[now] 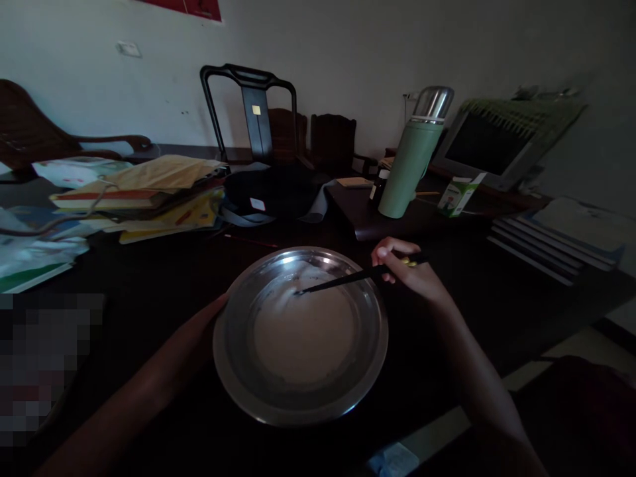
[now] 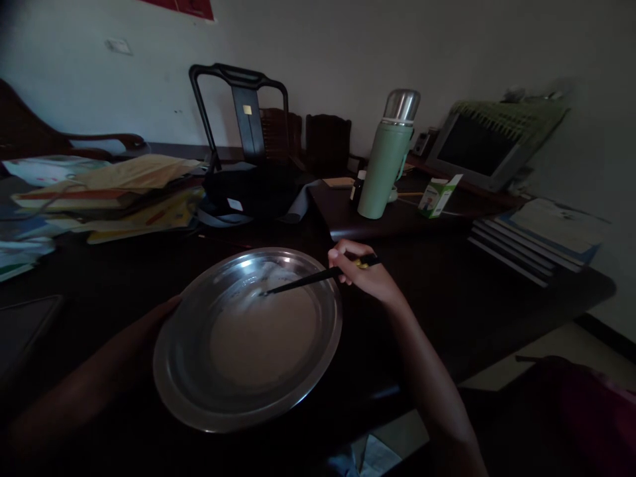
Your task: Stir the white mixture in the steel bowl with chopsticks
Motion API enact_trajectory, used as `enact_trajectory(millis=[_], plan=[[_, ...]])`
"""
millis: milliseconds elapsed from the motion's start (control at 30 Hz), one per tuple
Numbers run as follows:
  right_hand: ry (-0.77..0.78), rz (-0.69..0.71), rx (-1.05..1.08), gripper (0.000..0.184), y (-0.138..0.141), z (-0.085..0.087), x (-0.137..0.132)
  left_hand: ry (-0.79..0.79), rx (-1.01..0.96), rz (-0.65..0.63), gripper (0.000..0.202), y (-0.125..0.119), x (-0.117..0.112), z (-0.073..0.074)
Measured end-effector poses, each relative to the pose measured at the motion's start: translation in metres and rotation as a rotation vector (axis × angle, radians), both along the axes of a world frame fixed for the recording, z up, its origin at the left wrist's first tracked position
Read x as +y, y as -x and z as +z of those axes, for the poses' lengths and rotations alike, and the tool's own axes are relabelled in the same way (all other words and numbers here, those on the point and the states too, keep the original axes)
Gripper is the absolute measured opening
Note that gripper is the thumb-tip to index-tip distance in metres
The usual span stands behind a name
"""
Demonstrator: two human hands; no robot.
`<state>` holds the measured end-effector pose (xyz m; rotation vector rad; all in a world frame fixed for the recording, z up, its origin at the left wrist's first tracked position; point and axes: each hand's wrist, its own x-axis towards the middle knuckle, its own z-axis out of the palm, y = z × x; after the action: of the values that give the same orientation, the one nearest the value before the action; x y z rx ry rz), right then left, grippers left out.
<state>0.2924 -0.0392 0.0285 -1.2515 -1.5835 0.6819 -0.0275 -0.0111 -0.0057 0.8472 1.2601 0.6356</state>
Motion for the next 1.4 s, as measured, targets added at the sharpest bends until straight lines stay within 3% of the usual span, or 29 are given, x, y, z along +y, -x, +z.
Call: enact_trajectory(millis=[100, 267, 433, 567, 667, 800, 967, 1167, 1333, 1400], plan=[[-0.033, -0.014, 0.018, 0.042, -0.005, 0.0, -0.002, 0.016, -0.027, 0.038, 0.069, 0.002, 0.0, -0.003], [0.013, 0.197, 0.036, 0.042, 0.0, -0.002, -0.003, 0.033, -0.063, 0.047, 0.065, 0.003, 0.001, -0.003], [-0.085, 0.021, -0.039, 0.039, -0.002, 0.001, -0.003, 0.055, -0.038, 0.077, 0.079, -0.001, 0.0, 0.003], [-0.031, 0.126, 0.019, 0.041, -0.005, 0.002, -0.005, 0.1, -0.012, 0.109, 0.087, 0.0, -0.001, 0.003], [0.014, 0.147, 0.035, 0.04, 0.0, 0.001, -0.003, 0.069, -0.019, 0.08, 0.082, 0.001, -0.001, 0.0], [-0.058, -0.004, -0.012, 0.041, -0.004, 0.002, -0.001, 0.037, -0.035, 0.06, 0.068, -0.002, -0.001, 0.003], [0.025, 0.164, 0.006, 0.039, -0.009, 0.001, -0.004, 0.089, -0.046, 0.131, 0.053, -0.007, -0.004, 0.012], [-0.034, 0.03, -0.02, 0.037, -0.007, 0.003, -0.003, 0.068, -0.016, 0.164, 0.055, -0.008, -0.003, 0.013], [0.065, 0.197, 0.027, 0.037, -0.01, 0.002, -0.006, 0.083, -0.056, 0.12, 0.049, -0.001, -0.001, 0.003], [0.066, 0.17, 0.057, 0.036, -0.006, 0.0, -0.003, 0.089, -0.064, 0.121, 0.042, -0.001, -0.001, 0.003]])
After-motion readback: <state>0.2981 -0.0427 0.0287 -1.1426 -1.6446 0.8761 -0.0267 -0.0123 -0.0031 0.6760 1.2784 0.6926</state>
